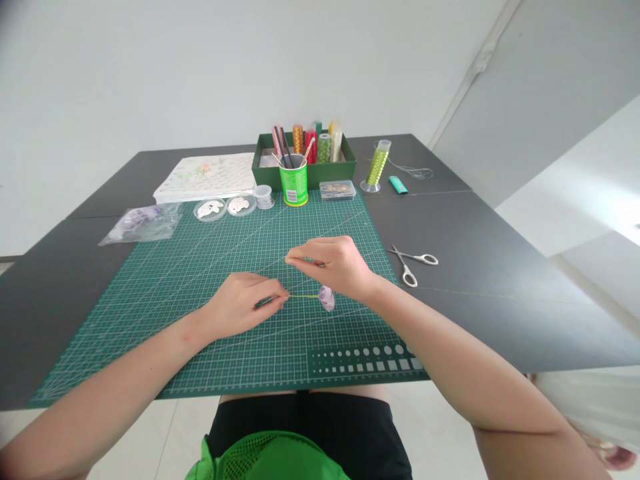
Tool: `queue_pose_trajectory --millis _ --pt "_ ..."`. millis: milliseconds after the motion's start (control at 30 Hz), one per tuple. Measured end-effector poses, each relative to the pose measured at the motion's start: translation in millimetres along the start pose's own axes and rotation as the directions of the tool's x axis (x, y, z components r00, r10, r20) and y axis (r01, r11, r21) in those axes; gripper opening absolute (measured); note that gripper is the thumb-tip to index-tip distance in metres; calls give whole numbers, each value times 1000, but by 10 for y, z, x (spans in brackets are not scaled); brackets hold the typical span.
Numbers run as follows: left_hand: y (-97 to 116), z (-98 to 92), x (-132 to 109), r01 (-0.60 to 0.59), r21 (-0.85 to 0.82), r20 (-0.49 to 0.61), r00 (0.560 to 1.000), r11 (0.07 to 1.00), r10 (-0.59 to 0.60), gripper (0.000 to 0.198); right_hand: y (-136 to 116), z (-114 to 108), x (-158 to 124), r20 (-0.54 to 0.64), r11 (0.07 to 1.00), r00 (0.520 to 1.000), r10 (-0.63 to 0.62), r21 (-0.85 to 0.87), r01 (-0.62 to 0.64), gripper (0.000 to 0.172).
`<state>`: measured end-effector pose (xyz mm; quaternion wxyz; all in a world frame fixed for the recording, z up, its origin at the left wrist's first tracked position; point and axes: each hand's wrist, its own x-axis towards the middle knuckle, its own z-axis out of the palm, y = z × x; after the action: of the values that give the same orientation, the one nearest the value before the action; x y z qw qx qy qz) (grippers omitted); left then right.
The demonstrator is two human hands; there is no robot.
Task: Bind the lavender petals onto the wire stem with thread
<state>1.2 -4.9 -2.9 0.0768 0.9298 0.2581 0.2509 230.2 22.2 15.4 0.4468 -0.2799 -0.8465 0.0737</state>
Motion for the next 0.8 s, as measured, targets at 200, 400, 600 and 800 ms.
queue_pose_trajectory --millis 200,400,600,800 --pt "61 -27 -12 -56 -46 -53 997 997 53 17 98 51 -20 112 965 972 208 141 -223 21" --pt "67 -58 -18 -68 -35 -160 985 997 61 18 159 160 -73 229 893 911 342 222 -391 25" --pt "26 -119 -22 -7 -91 -289 957 996 -19 14 92 229 -87 315 921 903 294 158 -355 38" --pt "-8 -161 -11 63 -133 -400 910 989 -112 13 119 334 -206 196 955 946 256 98 -279 25"
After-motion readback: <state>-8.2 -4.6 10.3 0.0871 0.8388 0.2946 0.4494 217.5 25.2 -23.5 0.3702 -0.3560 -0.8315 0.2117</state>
